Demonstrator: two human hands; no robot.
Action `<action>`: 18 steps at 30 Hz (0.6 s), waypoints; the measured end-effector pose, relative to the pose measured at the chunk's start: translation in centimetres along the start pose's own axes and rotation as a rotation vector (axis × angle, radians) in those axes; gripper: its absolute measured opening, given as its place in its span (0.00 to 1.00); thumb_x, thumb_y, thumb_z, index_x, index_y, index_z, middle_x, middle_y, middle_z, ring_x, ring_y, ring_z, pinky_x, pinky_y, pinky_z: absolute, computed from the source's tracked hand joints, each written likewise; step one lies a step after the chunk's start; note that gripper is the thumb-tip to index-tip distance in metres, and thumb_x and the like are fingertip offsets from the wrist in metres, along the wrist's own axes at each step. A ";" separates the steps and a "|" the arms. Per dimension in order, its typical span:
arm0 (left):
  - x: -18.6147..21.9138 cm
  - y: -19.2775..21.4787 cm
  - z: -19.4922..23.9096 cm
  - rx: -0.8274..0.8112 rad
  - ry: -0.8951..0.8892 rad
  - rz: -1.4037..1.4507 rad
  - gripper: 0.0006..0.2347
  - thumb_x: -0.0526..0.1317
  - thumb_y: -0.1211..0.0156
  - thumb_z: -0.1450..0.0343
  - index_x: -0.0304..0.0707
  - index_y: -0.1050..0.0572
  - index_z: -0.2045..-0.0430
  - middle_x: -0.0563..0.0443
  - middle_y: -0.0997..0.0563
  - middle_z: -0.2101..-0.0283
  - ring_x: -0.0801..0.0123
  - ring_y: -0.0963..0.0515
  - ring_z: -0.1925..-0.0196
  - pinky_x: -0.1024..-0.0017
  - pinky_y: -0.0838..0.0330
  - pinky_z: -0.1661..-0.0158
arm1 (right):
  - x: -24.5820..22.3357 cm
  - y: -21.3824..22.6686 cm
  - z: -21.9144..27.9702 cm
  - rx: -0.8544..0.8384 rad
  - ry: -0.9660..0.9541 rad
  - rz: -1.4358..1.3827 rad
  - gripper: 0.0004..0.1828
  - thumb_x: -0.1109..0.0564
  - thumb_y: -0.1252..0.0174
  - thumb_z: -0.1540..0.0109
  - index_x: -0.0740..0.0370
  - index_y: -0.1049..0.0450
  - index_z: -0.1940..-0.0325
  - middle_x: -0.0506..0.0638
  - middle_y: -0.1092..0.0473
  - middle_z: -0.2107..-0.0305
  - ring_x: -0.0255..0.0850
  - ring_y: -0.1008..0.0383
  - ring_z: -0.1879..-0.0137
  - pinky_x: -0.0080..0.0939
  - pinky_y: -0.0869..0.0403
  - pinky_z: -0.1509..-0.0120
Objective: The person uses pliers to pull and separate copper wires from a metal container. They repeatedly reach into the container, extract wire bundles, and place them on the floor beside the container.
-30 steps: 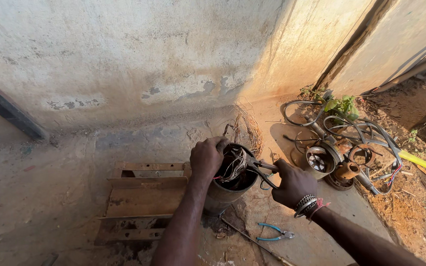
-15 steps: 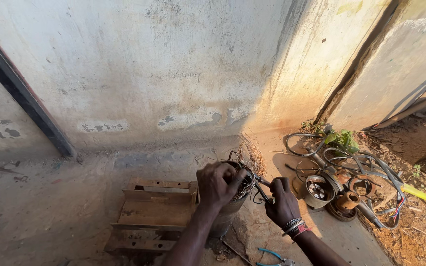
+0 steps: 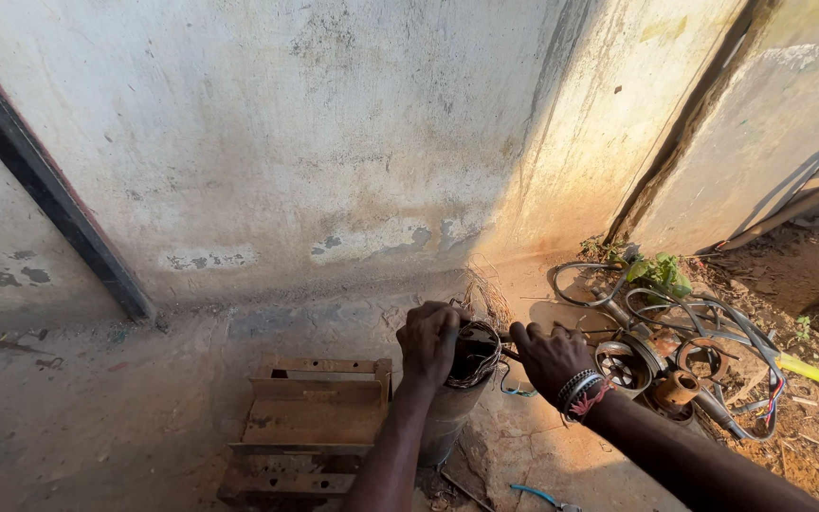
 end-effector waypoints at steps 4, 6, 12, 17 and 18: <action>-7.9 -4.2 -1.7 -0.284 0.433 -0.347 0.24 0.59 0.62 0.25 0.45 0.20 0.56 0.41 0.17 0.56 0.45 0.17 0.53 0.47 0.24 0.53 | 1.7 -0.1 0.4 0.275 -0.006 0.049 0.19 0.58 0.50 0.43 0.61 0.33 0.47 0.58 0.26 0.67 0.54 0.22 0.57 0.57 0.25 0.51; -9.8 -5.0 -1.6 -0.351 0.500 -0.365 0.29 0.62 0.65 0.20 0.37 0.19 0.58 0.33 0.17 0.62 0.41 0.17 0.55 0.49 0.22 0.53 | 2.9 -2.9 -0.9 0.239 0.006 0.105 0.12 0.56 0.48 0.43 0.59 0.32 0.56 0.57 0.26 0.66 0.53 0.22 0.59 0.56 0.24 0.51; -11.6 -3.1 0.8 -0.138 0.701 -0.105 0.30 0.62 0.72 0.23 0.41 0.20 0.63 0.40 0.17 0.76 0.51 0.11 0.68 0.53 0.17 0.61 | 3.5 -17.3 -2.1 0.285 -0.227 -0.718 0.20 0.56 0.43 0.46 0.58 0.33 0.50 0.59 0.24 0.71 0.54 0.23 0.67 0.56 0.26 0.63; -9.3 -2.1 -0.9 -0.109 0.507 -0.248 0.30 0.63 0.69 0.24 0.41 0.20 0.69 0.44 0.18 0.76 0.52 0.14 0.69 0.53 0.20 0.64 | -0.1 -24.0 -3.4 0.658 -0.092 -0.902 0.32 0.62 0.42 0.40 0.70 0.41 0.33 0.68 0.29 0.54 0.61 0.26 0.49 0.57 0.27 0.48; -9.0 -1.9 -1.0 -0.113 0.464 -0.267 0.30 0.63 0.68 0.23 0.41 0.20 0.71 0.44 0.18 0.76 0.52 0.15 0.68 0.52 0.21 0.64 | 0.5 -24.9 -3.8 0.584 -0.103 -0.921 0.29 0.61 0.43 0.35 0.69 0.42 0.31 0.66 0.30 0.52 0.60 0.26 0.48 0.55 0.26 0.47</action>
Point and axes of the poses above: each hand's wrist, its own z-axis away from the middle knuckle, its own y-axis out of the back of the hand, x = y × z, the point moved 10 cm from there along -z, towards the middle knuckle
